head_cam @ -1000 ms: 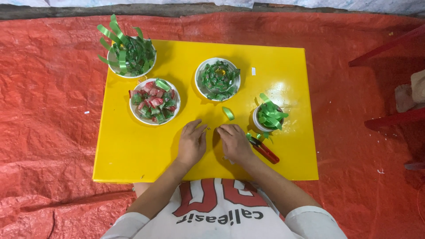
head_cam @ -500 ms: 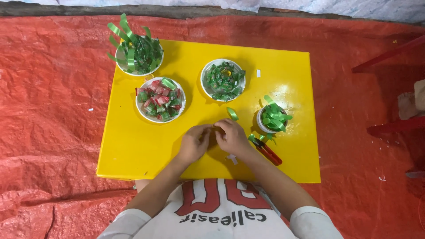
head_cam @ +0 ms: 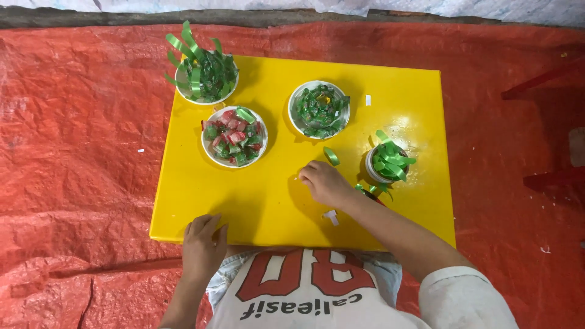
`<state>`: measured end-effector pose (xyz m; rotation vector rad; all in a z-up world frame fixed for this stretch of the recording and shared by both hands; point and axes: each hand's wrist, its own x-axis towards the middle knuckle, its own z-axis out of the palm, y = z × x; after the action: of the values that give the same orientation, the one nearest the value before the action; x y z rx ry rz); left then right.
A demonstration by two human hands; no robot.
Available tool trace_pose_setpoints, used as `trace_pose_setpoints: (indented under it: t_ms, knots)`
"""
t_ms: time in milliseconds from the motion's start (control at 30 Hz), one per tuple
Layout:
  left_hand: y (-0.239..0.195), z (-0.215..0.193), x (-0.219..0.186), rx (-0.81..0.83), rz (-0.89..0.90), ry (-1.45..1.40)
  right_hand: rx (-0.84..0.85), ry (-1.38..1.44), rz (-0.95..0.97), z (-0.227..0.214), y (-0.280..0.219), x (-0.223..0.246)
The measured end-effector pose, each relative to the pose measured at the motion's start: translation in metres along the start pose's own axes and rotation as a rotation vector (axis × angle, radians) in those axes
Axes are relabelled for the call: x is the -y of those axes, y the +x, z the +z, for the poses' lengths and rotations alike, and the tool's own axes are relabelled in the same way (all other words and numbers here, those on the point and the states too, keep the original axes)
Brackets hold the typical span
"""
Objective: Wrapping small items into leaves and placing them into bowls on a table.
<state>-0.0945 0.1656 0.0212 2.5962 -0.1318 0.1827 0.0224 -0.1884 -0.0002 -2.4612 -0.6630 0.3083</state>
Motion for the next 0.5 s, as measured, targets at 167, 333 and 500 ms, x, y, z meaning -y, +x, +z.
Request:
trace_pose_setpoints:
  t_ms: [167,333,500]
  knots:
    - [-0.004,0.007,0.014,0.006,0.089,0.036,0.006,0.044,0.18,-0.002,0.005,0.009]
    - [-0.003,0.014,0.028,-0.018,0.15,0.01,-0.097,0.098,0.263,0.003,-0.004,0.008]
    - [-0.011,0.014,0.026,-0.034,0.211,-0.05,-0.231,0.014,0.12,0.024,-0.004,0.0]
